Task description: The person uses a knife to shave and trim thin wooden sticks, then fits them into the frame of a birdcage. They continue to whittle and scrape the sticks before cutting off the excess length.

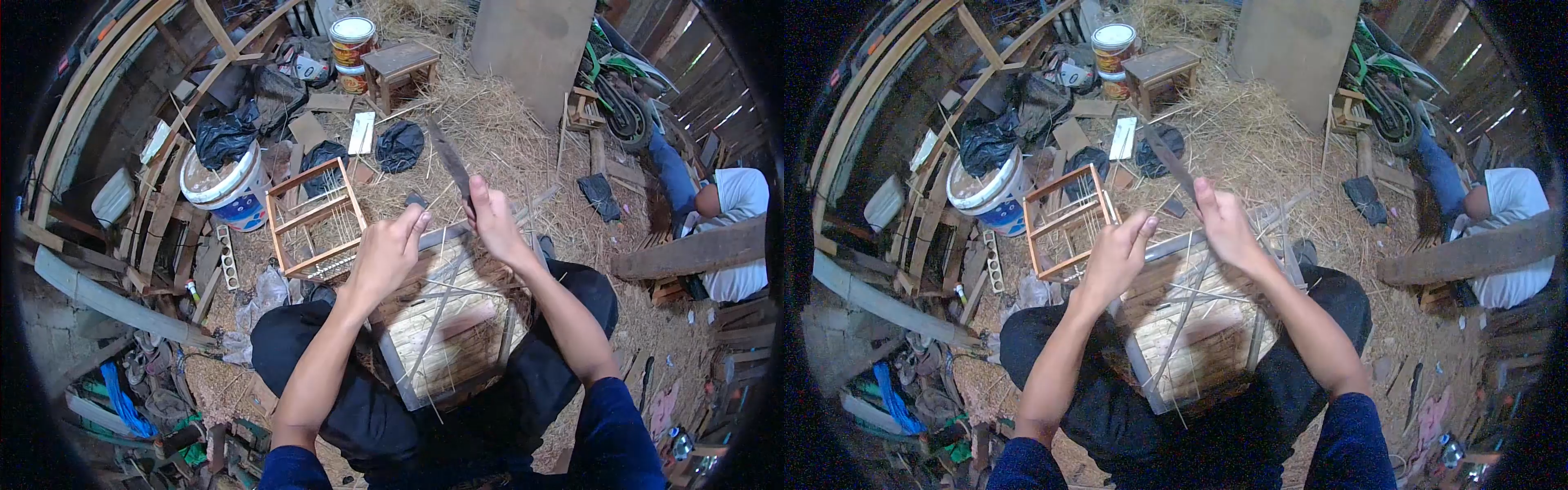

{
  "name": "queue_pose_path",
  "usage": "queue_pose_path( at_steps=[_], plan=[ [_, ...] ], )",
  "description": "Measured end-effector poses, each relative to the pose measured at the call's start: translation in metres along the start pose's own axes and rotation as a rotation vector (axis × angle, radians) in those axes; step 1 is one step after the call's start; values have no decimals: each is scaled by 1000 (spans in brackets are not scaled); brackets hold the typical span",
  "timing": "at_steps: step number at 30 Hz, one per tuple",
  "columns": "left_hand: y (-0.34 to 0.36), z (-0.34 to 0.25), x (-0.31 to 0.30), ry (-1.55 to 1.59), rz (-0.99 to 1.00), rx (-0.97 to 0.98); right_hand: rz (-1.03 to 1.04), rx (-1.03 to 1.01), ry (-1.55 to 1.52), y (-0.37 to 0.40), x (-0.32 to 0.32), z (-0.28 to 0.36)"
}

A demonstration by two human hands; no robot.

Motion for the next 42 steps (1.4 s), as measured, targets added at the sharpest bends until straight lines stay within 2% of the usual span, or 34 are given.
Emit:
queue_pose_path(
  at_steps=[4,5,6,8,11,14,15,16,18,20,25,28,31,34,35,42],
  plan=[
    [-1,-2,-2,-29,-13,28,1,98,-91,-1,-14,13],
    [0,-1,-1,-31,-18,27,11,101,28,1,-9,-7],
    [0,1,0,-36,-22,31,25,80,-80,4,2,-9],
    [1,2,-1,-51,-25,50,-18,-7,17,0,-4,-5],
    [0,-4,-4,-78,-35,76,5,126,-169,-1,-15,10],
    [-1,-4,-3,-105,-17,63,66,95,-194,6,6,1],
    [0,-7,-3,-99,-12,54,2,67,-98,1,0,3],
    [1,-8,-3,-94,-8,44,-51,100,-169,0,-8,11],
    [1,-9,-3,-114,-20,47,-30,73,-170,-1,-11,9],
    [-1,-9,-2,-124,-38,61,50,187,-307,9,9,-3],
    [1,-13,-4,-125,-49,80,-30,178,-274,11,-9,14],
    [2,-6,-1,-145,-49,68,89,177,-336,12,11,-7],
    [1,-12,-2,-95,-93,109,-4,146,-373,6,-11,8],
    [2,-11,2,-121,-76,109,87,227,-431,16,11,-1],
    [3,-8,3,-111,-53,75,82,196,-314,14,7,-4],
    [3,-3,4,-126,-110,50,131,245,-498,13,16,9]
  ],
)
Point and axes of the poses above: each hand's wrist, its own y-axis away from the middle knuckle, its own x-axis out of the palm, z = x × y, the point moved 5 cm from there along -y, towards the middle knuckle, and after that the axes turned 5 degrees about z, right-handed, at the moved point
